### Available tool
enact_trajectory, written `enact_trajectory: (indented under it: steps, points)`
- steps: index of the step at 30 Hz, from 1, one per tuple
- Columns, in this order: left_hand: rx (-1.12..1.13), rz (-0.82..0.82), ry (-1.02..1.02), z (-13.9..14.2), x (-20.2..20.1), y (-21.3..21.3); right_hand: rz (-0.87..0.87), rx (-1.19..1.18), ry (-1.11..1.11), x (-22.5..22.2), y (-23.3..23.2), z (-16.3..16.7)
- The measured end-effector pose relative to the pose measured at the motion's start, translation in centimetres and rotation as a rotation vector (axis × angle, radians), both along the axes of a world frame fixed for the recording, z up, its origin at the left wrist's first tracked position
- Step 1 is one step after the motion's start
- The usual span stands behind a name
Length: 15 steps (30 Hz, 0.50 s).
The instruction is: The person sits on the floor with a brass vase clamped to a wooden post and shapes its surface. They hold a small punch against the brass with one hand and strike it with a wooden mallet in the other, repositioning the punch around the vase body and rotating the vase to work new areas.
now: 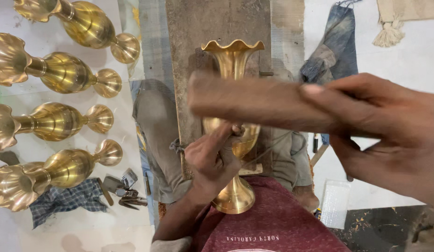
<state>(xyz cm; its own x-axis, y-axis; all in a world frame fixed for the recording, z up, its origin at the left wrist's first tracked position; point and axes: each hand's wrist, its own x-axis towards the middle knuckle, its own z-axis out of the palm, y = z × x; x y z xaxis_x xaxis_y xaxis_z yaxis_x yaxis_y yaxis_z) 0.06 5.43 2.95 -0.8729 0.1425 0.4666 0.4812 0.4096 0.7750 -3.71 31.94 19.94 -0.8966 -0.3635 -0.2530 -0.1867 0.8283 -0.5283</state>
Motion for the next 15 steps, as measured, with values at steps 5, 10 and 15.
enact_trajectory:
  steps: [5, 10, 15]
  points:
    - [-0.007, -0.185, -0.032, 2.6, -1.9, -0.5, -0.223, -0.226, 0.093, 3.5, 2.2, -1.6]
    - [-0.108, -0.236, -0.123, 4.6, -2.4, -0.8, -0.039, 0.074, 0.114, 5.1, 3.2, -2.6]
    - [-0.193, -0.344, -0.134, 5.0, -3.2, -0.7, -0.213, 0.005, 0.230, 4.8, 1.6, -3.4]
